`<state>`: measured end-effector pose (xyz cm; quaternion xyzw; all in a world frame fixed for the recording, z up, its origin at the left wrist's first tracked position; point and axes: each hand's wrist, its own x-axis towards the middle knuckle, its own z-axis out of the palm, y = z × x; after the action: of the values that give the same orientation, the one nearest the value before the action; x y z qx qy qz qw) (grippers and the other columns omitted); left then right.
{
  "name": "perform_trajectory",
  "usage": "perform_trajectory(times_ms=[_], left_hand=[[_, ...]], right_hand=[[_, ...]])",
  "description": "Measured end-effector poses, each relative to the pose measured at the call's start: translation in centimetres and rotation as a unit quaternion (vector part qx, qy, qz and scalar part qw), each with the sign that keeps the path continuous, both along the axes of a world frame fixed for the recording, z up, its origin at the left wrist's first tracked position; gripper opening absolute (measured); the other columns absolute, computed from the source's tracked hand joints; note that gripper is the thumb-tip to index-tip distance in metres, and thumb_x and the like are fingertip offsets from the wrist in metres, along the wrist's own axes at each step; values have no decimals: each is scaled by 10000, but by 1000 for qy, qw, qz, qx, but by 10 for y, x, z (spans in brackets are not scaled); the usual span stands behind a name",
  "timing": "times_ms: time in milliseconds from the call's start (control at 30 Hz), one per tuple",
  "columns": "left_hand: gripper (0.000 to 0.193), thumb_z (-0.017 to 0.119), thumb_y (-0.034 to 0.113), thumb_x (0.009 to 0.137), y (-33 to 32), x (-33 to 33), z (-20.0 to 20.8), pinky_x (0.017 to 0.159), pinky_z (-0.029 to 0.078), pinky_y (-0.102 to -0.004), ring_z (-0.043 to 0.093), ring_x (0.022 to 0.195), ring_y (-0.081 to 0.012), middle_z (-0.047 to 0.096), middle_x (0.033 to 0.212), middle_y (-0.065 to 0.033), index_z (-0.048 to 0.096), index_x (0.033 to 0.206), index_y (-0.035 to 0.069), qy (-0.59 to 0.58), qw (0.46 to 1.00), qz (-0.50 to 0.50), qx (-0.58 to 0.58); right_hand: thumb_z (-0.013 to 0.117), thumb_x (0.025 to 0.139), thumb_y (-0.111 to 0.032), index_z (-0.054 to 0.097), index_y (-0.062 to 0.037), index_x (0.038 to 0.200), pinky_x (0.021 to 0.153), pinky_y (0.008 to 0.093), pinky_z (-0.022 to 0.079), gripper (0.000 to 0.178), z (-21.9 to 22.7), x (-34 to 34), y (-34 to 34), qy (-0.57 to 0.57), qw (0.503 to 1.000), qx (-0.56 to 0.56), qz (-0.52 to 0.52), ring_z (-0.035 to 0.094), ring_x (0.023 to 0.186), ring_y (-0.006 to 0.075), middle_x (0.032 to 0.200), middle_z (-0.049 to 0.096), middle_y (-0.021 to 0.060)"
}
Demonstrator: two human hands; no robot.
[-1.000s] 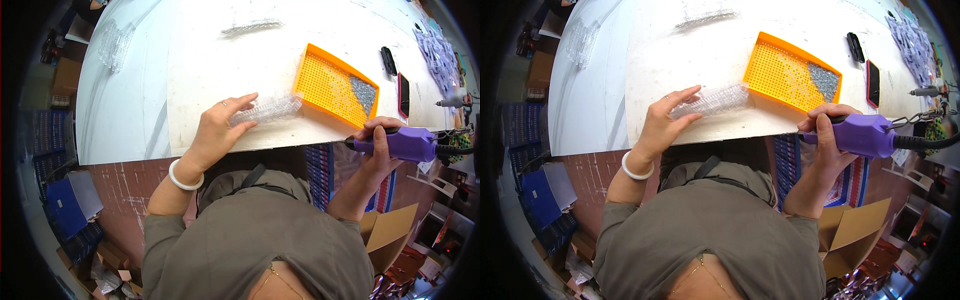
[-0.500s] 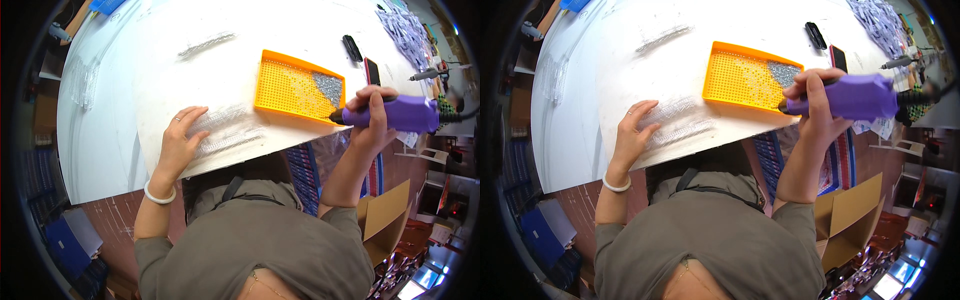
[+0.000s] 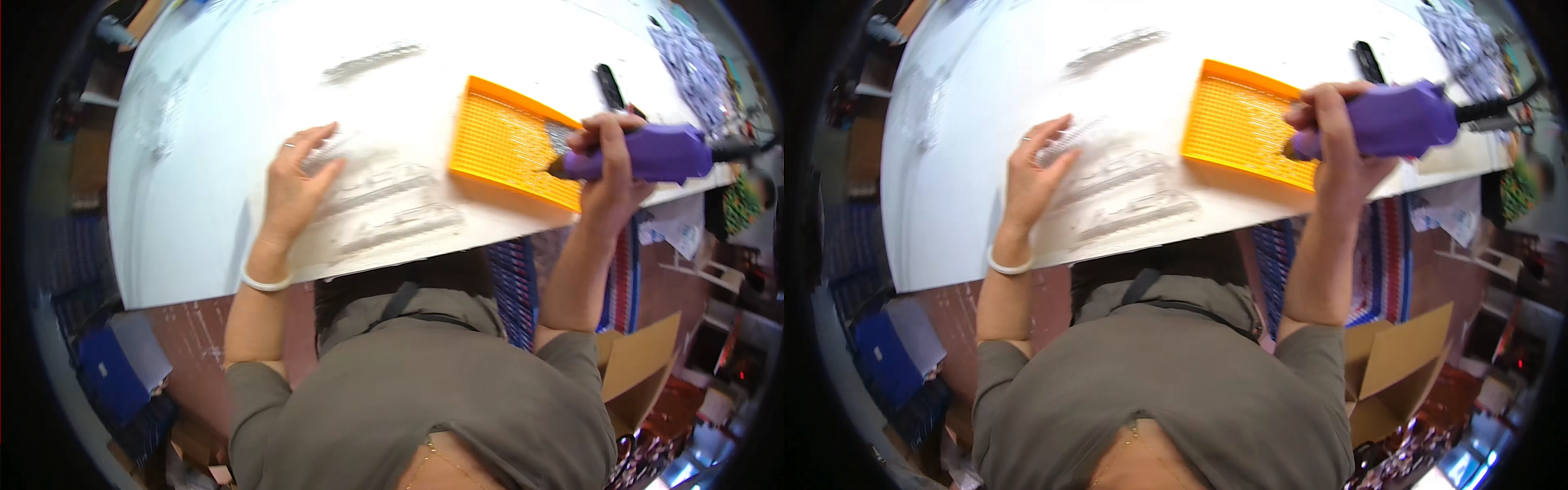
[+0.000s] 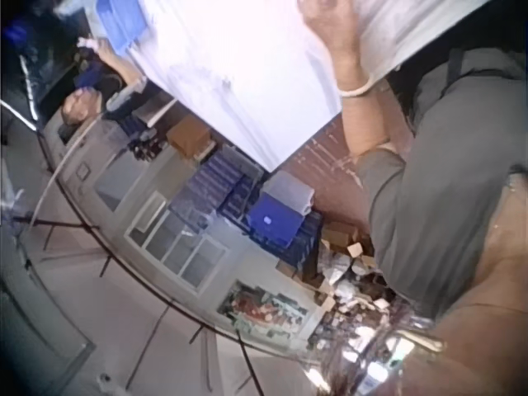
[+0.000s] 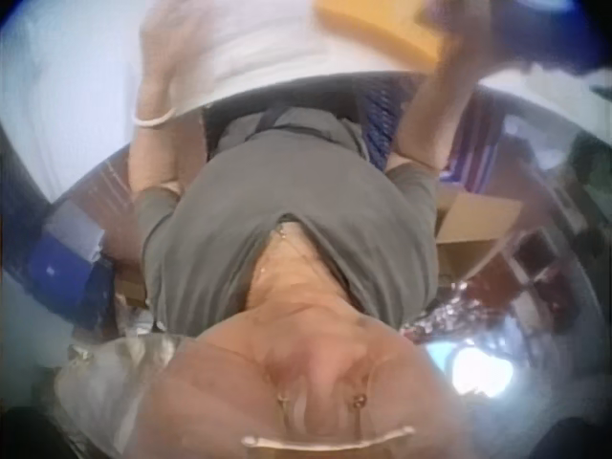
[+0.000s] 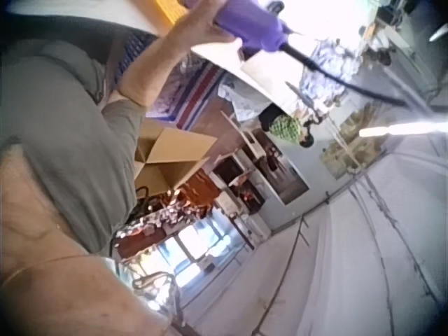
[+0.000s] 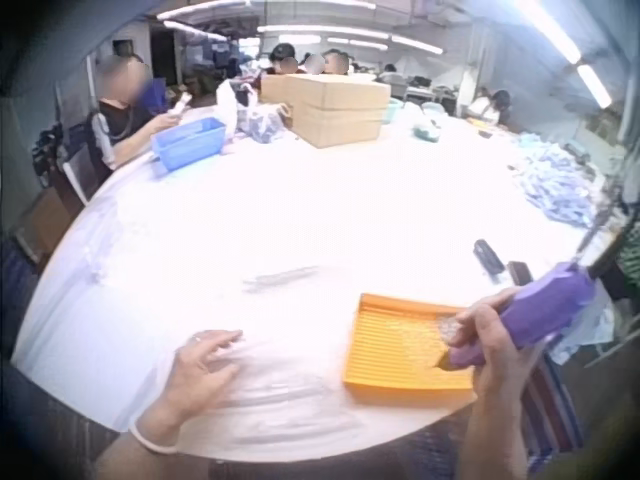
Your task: Use a handheld precision tool to apply components to a substrate.
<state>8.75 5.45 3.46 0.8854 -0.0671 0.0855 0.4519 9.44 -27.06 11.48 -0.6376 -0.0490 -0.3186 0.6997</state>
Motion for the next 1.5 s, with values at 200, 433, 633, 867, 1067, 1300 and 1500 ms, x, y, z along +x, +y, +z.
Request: perform_trajectory(times_ms=[200,433,633,867,1067,1300,1500], left_hand=[[491,717,57,788,12,13,1,1059,379,-379,480,1247,-263,576,1305,-93,618,1265,121,60,989,-67,118],[465,650,302,869,-14,-17,-4,1101,264,-545,414,1321,-296,537,1375,-53,588,1292,118,-49,951,-93,292],[495,583,390,907,-18,-30,-5,1130,235,-515,389,1350,-302,491,1424,-56,563,1321,119,-41,952,-90,289],[528,556,434,915,-23,-39,-12,1148,176,-537,338,1382,-296,456,1451,-53,543,1337,117,-57,946,-79,309],[533,537,445,922,-23,-40,-16,1161,137,-533,303,1398,-291,445,1460,-44,535,1342,116,-68,944,-78,313],[515,558,430,913,-27,-43,-12,1122,203,-453,325,1329,-310,452,1455,-31,569,1312,106,-73,942,-66,320],[540,553,459,906,-29,-44,-12,1096,261,-445,343,1318,-302,485,1415,-41,571,1313,104,-88,937,-56,334]], right_hand=[[628,863,-72,603,4,887,558,258,527,84,1,16,3,4,1000,-27,14,660,597,174,759,660,107],[647,878,-49,636,5,906,544,249,564,62,-11,25,1,-17,998,1,55,703,657,170,786,684,114],[627,868,-49,592,-10,928,584,271,556,79,-15,31,9,17,999,-3,41,682,621,179,788,675,111],[634,867,-52,597,-13,920,587,267,562,76,-17,31,8,16,999,-22,36,688,627,181,790,677,107],[636,863,-52,601,-16,915,590,263,566,73,-18,33,9,6,999,-31,35,692,631,173,785,679,105],[638,867,-45,610,-7,902,590,259,571,58,-18,32,8,9,998,-23,49,695,633,173,778,677,108],[650,881,-56,609,-17,904,611,255,572,61,-23,43,-8,6,997,12,80,687,620,162,763,671,99]])
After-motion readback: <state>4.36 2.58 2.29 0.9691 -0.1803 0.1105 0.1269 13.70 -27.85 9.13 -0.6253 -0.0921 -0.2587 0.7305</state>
